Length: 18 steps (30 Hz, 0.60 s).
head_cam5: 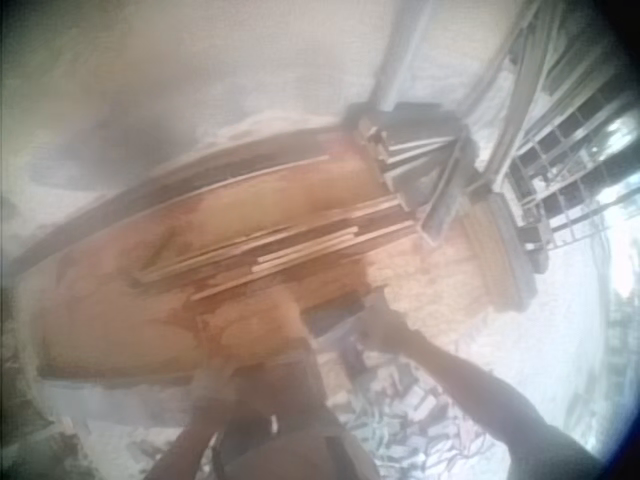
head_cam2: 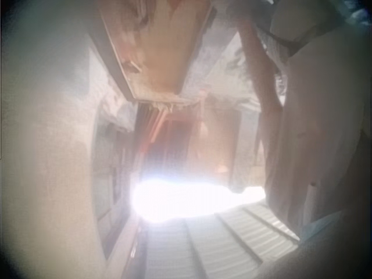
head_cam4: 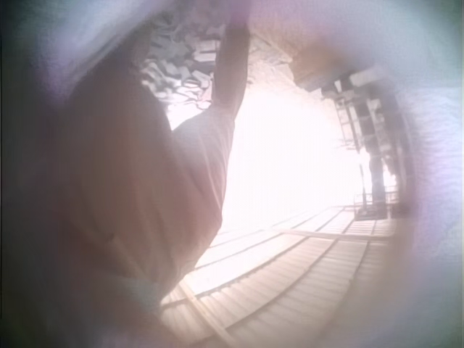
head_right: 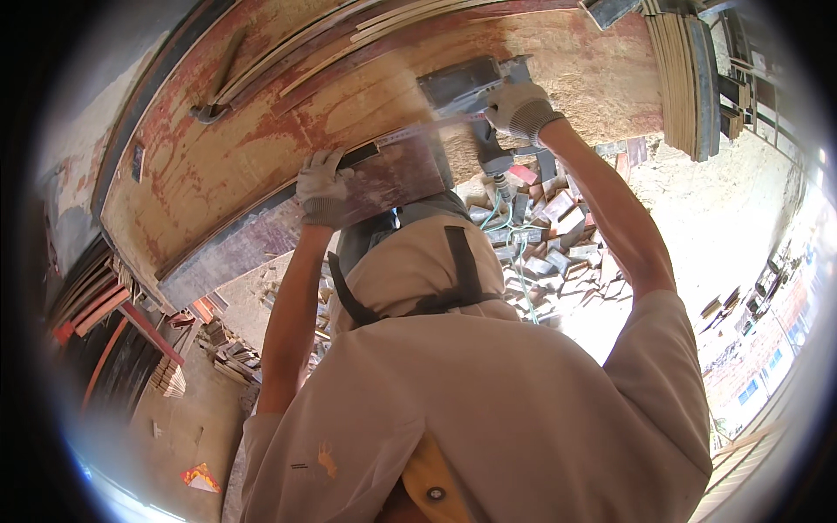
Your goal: The person assembles wooden frames by placing rectangular pieces on a workbench, aligning them, and securing them with a nail gun. They repeatedly pick up pieces, position them, and fasten them in place.
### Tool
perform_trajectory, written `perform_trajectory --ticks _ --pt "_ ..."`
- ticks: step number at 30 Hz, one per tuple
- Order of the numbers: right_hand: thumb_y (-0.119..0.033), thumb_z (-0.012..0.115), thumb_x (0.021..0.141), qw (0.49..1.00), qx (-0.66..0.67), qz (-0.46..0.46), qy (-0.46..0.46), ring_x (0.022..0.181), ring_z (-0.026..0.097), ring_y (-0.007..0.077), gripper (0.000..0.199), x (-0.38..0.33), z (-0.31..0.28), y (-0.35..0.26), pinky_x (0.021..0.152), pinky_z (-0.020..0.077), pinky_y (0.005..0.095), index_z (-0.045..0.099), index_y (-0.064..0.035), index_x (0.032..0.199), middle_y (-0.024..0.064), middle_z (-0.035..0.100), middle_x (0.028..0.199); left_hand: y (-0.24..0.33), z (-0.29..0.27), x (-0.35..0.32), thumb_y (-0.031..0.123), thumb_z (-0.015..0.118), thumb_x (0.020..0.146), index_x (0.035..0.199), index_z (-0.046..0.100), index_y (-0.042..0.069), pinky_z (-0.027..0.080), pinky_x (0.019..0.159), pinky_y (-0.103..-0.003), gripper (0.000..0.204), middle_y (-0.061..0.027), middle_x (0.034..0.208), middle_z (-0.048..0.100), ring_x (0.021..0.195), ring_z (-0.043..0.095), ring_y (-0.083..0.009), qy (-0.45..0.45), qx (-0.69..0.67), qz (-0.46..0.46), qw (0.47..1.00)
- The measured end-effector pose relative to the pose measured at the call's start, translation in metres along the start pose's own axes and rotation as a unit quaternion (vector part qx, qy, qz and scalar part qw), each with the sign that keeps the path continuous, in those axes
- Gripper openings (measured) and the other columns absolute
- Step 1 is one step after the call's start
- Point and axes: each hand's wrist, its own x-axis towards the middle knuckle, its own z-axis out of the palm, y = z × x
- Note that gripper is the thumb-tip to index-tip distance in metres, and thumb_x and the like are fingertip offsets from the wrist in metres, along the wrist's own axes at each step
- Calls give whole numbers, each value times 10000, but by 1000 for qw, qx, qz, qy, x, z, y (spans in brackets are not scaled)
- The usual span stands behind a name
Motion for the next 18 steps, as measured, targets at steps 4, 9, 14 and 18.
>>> perform_trajectory --ticks 4,9,14,18 --pt "-457 595 925 1000 -7 7 -2 837 729 351 318 2 3 -1 773 581 493 773 -195 956 104 755 866 -1 2 1 278 746 818 1294 701 191 519 969 -451 486 -110 1183 695 1122 629 -336 -18 9 -19 1000" --pt "-503 602 948 999 -10 27 -36 885 733 337 353 0 1 -3 802 578 478 767 -197 1016 120 763 938 1 -2 4 307 686 864 1299 683 186 520 961 -460 452 -113 1188 691 1141 624 -338 -62 30 -13 998" --pt "-714 593 940 975 210 53 52 843 713 218 570 -8 -15 27 746 571 397 740 -220 1183 51 766 970 5 -8 6 312 690 870 1298 679 181 515 950 -470 448 -101 1199 684 1154 618 -334 -71 41 5 997" --pt "-741 571 933 941 114 241 207 1009 739 341 763 14 -16 79 890 575 486 667 -89 1316 176 766 1113 6 -11 7 302 719 850 1291 699 172 524 948 -470 461 -104 1191 692 1129 631 -346 -72 37 8 997"
